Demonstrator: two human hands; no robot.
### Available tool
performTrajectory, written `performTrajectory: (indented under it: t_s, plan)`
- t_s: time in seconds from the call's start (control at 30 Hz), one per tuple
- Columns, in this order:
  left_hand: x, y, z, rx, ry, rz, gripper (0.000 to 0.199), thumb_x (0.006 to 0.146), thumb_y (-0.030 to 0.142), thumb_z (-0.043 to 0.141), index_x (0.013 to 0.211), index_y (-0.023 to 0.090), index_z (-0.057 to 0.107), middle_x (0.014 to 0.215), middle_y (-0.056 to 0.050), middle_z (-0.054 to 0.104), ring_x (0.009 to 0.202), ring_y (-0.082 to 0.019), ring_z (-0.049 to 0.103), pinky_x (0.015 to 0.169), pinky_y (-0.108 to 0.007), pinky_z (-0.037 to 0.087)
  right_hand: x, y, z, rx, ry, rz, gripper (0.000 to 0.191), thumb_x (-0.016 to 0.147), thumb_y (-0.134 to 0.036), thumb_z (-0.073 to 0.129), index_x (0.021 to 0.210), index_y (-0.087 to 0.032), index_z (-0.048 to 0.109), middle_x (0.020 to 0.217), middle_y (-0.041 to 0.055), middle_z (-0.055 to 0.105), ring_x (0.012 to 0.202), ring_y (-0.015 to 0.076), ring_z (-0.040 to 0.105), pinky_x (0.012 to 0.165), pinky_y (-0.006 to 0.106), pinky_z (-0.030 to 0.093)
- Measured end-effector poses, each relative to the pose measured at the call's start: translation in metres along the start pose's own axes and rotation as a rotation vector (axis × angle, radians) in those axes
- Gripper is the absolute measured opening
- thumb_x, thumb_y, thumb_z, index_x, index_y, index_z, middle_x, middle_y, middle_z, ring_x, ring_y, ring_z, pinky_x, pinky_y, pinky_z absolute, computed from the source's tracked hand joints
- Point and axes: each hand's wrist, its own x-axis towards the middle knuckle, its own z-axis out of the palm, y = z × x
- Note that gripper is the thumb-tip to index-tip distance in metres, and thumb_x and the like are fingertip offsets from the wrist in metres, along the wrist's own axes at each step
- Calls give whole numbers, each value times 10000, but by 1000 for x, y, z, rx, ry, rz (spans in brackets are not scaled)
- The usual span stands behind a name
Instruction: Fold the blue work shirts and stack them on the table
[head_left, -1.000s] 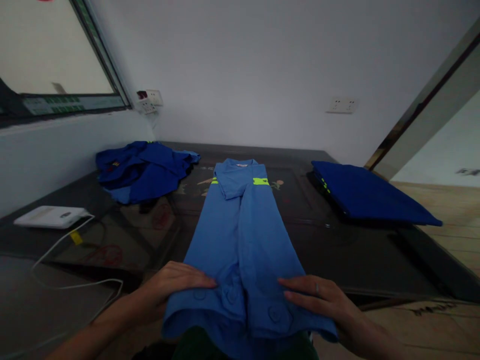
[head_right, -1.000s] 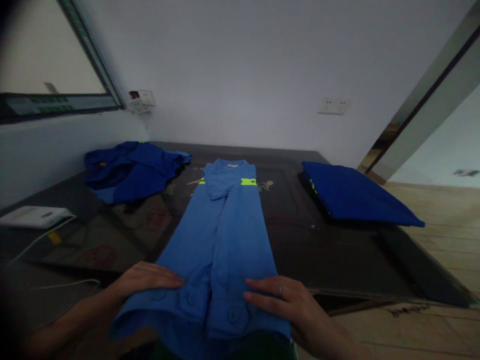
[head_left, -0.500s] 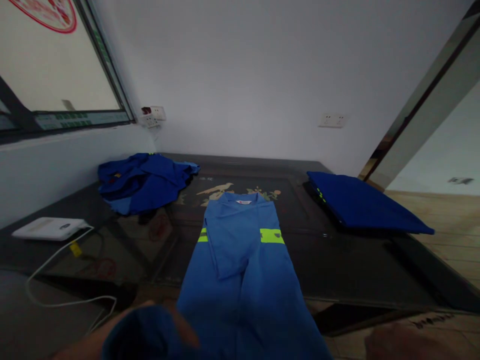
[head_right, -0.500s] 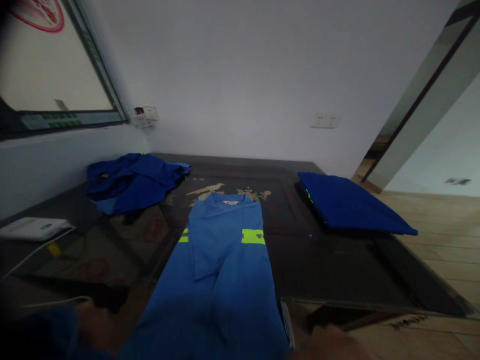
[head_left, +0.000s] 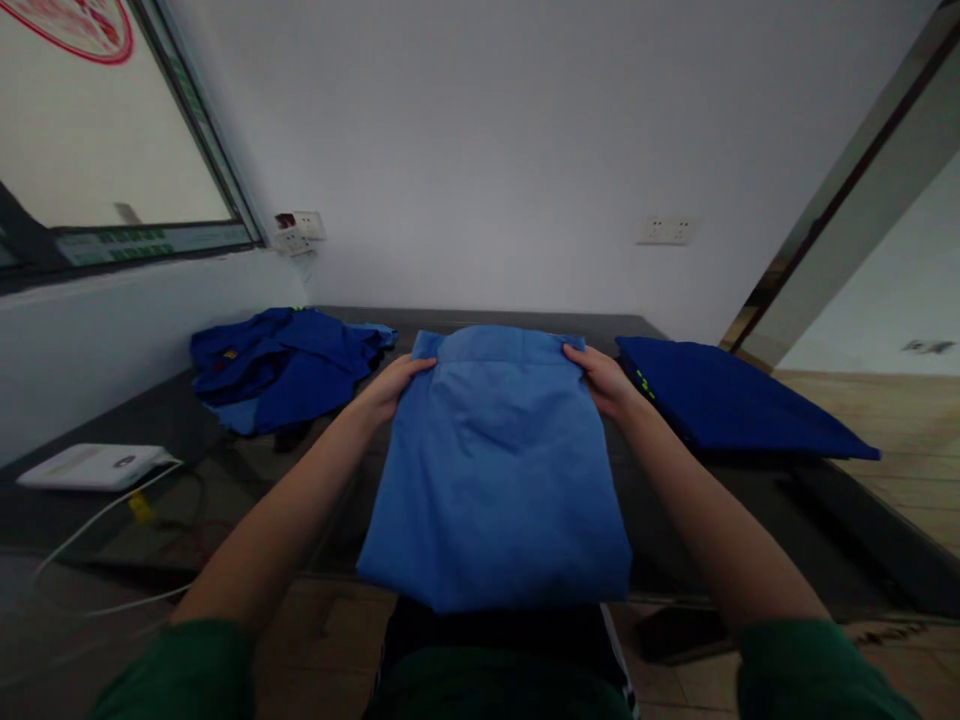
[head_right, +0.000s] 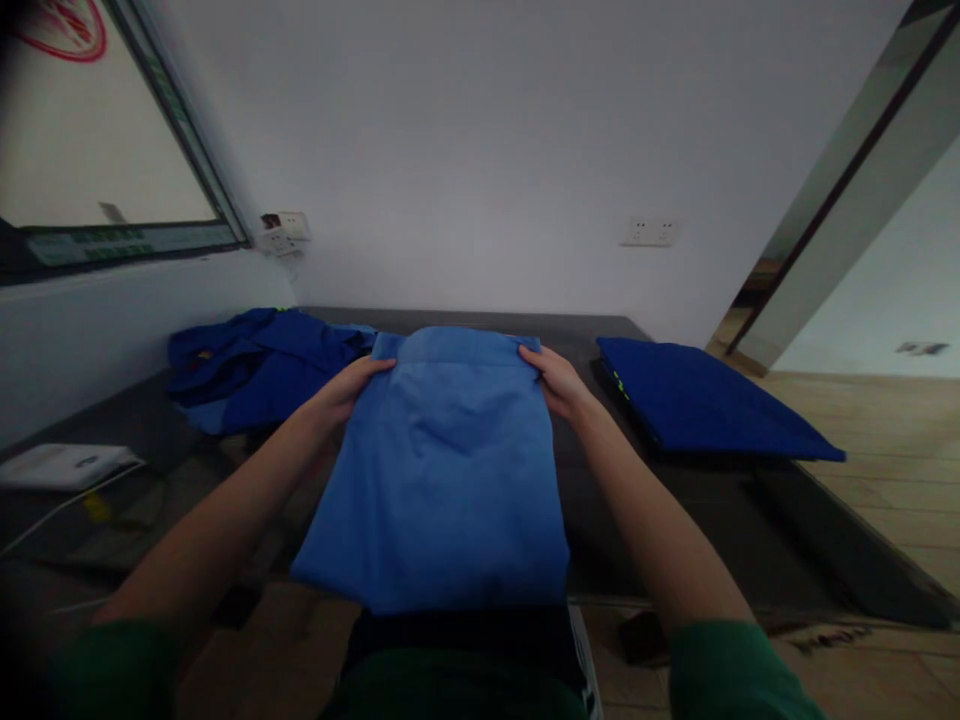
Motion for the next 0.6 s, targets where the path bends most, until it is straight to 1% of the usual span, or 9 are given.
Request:
performTrajectory:
  t_s: [0.07,0.13,0.2,0.27,0.33,0.43,0.53,0.6]
  plan:
    - [29,-11,-5,74,58,-118,165,764,135,663,928,124,675,766,-58,712,635,-169,665,696,-315,568,29,20,-8,-114,44,92,147,840,-268,624,963,-188,636,856,45,703,795,153,656,790,290,543]
    - [50,-22,-10,165,122,-214,117,754,66,647,865,101,665,682,-58,684,582,-162,637,658,-304,553,47,40,-15,-246,94,192,85,845,-195,592,919,-173,627,829,44,693,714,127,631,719,259,538]
    - [62,-33,-15,212,165,-246,102,752,29,635,832,89,654,634,-55,661,560,-155,617,629,-288,535,56,59,-22,-337,135,256,95,826,-130,581,907,-158,623,802,46,682,646,111,600,639,237,520]
    - [68,-41,-21,224,192,-236,65,775,57,635,828,92,650,618,-48,647,553,-143,600,612,-274,520,60,76,-29,-399,172,280,146,816,-118,582,951,-156,621,821,55,680,624,105,584,590,223,497]
    - [71,-47,-28,239,217,-219,36,794,112,645,826,95,650,613,-39,634,550,-130,583,607,-261,506,62,88,-34,-461,206,276,208,823,-143,581,1028,-163,615,872,67,684,643,107,588,578,216,484]
    - [73,-51,-35,287,261,-177,96,753,142,705,813,88,655,596,-25,610,556,-113,564,597,-238,475,66,97,-37,-552,249,221,313,810,-129,575,1122,-151,597,916,78,682,673,114,592,596,225,478]
    - [72,-52,-40,369,302,-132,101,735,161,720,773,97,653,559,-4,573,563,-108,548,570,-226,435,71,100,-36,-664,301,130,392,751,-89,614,1141,-123,598,876,64,665,678,119,581,643,250,478]
    - [71,-53,-44,434,330,-108,104,734,190,719,745,114,648,540,7,555,576,-115,547,555,-222,413,72,102,-35,-746,335,71,402,713,-89,656,1111,-126,619,826,41,643,690,129,573,695,276,479]
